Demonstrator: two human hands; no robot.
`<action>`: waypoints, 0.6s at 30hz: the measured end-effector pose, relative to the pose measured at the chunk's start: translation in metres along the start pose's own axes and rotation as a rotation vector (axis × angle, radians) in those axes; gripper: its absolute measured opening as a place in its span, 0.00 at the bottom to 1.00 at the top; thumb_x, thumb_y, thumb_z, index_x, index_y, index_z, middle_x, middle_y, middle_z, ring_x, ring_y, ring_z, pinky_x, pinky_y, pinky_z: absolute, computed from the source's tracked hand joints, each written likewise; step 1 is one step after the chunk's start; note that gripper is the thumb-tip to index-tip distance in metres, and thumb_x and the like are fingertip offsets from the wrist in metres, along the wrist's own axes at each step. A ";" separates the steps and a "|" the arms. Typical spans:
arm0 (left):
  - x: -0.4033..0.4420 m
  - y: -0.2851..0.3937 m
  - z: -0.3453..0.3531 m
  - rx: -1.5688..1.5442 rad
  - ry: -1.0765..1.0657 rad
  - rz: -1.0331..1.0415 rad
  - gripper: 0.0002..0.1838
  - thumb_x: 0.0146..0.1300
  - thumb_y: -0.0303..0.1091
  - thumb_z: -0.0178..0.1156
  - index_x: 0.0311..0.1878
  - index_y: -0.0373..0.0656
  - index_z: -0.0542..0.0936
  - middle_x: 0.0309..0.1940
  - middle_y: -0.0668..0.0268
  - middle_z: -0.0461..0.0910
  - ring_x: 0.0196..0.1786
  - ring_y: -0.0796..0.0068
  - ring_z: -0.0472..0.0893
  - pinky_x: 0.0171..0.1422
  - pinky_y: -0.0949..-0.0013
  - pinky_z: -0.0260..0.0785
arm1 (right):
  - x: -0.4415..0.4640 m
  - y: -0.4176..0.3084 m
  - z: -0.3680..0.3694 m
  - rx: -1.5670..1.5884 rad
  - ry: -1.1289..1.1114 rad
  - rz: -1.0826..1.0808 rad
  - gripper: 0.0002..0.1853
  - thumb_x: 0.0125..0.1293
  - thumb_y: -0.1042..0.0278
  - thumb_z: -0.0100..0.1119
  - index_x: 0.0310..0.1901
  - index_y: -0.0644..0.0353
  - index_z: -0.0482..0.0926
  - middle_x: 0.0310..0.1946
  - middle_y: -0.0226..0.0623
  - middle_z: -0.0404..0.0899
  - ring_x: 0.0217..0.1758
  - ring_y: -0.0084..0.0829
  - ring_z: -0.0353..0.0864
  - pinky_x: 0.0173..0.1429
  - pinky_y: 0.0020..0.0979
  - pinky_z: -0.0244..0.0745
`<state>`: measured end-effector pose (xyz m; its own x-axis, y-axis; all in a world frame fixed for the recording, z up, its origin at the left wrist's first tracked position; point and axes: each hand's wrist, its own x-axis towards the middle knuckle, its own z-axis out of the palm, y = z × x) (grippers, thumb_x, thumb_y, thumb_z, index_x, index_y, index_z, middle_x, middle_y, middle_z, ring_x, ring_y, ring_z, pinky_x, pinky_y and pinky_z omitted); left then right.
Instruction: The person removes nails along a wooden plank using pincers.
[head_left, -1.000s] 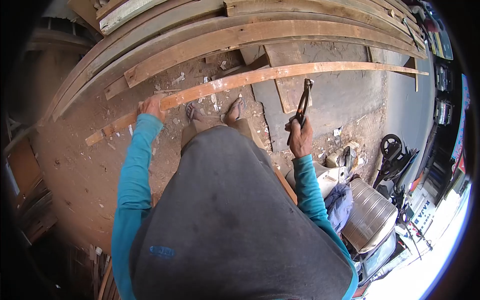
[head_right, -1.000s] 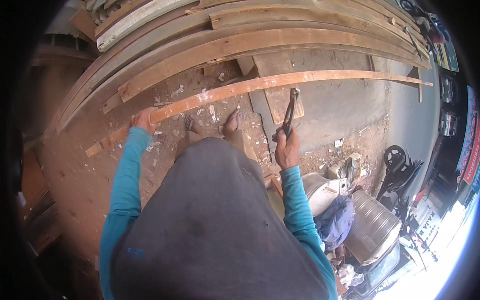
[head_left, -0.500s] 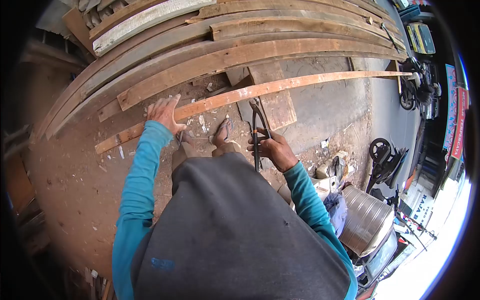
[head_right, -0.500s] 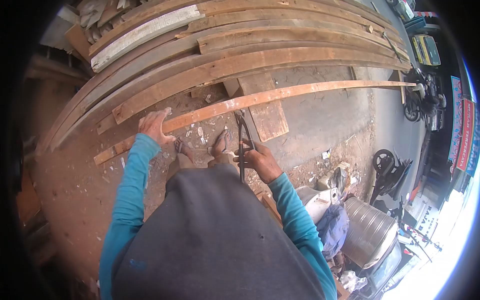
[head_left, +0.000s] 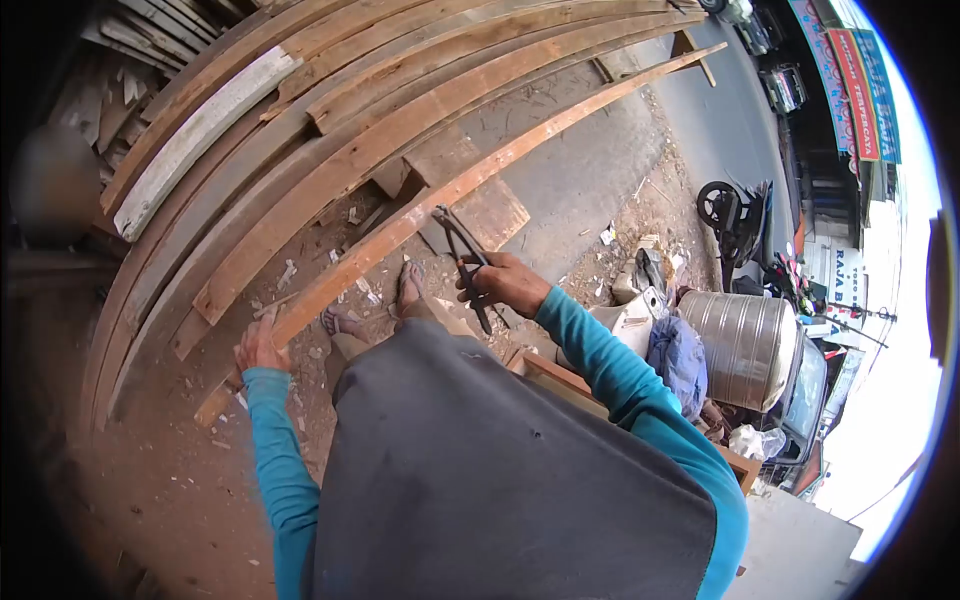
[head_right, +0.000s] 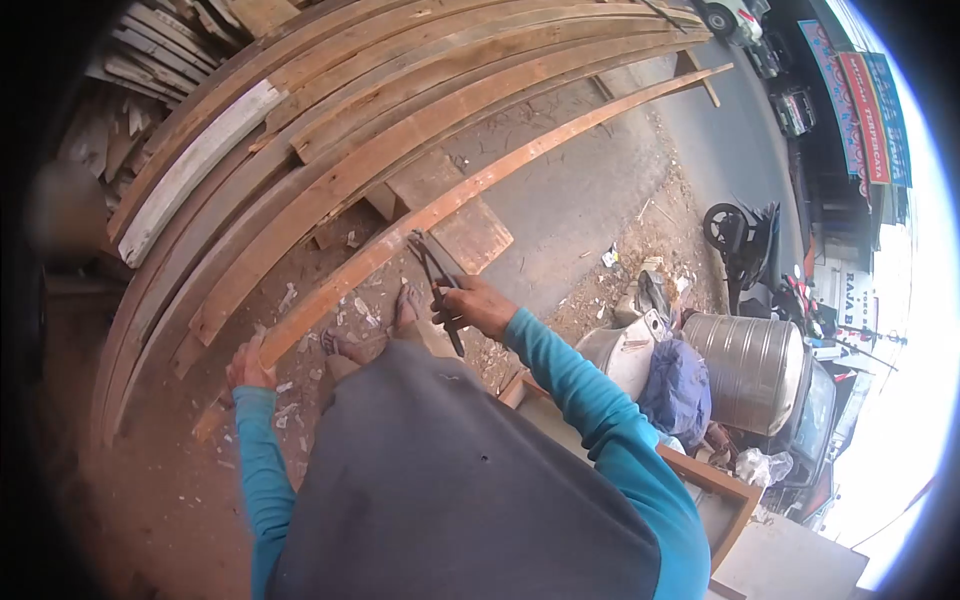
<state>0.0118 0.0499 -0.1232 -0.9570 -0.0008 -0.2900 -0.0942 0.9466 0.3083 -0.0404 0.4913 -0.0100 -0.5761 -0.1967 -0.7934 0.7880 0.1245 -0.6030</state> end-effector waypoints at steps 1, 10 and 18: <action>-0.002 -0.002 0.006 0.003 0.052 0.025 0.40 0.46 0.27 0.75 0.66 0.57 0.74 0.50 0.59 0.79 0.57 0.51 0.78 0.58 0.47 0.68 | -0.005 -0.003 -0.003 0.034 -0.001 0.023 0.27 0.68 0.68 0.48 0.67 0.69 0.66 0.52 0.48 0.79 0.54 0.39 0.84 0.58 0.40 0.82; -0.021 0.026 0.013 0.072 0.177 -0.057 0.45 0.45 0.28 0.75 0.71 0.63 0.71 0.54 0.62 0.75 0.62 0.53 0.74 0.70 0.47 0.60 | -0.018 -0.001 -0.007 -0.052 -0.044 0.103 0.29 0.66 0.71 0.44 0.68 0.73 0.64 0.53 0.50 0.79 0.54 0.41 0.85 0.58 0.39 0.83; -0.028 0.029 0.021 0.089 0.237 -0.064 0.47 0.44 0.27 0.75 0.72 0.65 0.71 0.56 0.63 0.74 0.63 0.54 0.73 0.71 0.47 0.60 | -0.001 -0.007 -0.012 -0.132 -0.086 0.165 0.25 0.67 0.72 0.45 0.66 0.68 0.69 0.52 0.46 0.81 0.52 0.40 0.86 0.55 0.38 0.84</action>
<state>0.0412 0.0842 -0.1252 -0.9884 -0.1276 -0.0828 -0.1425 0.9669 0.2117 -0.0479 0.5024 -0.0064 -0.4165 -0.2449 -0.8755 0.8313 0.2872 -0.4758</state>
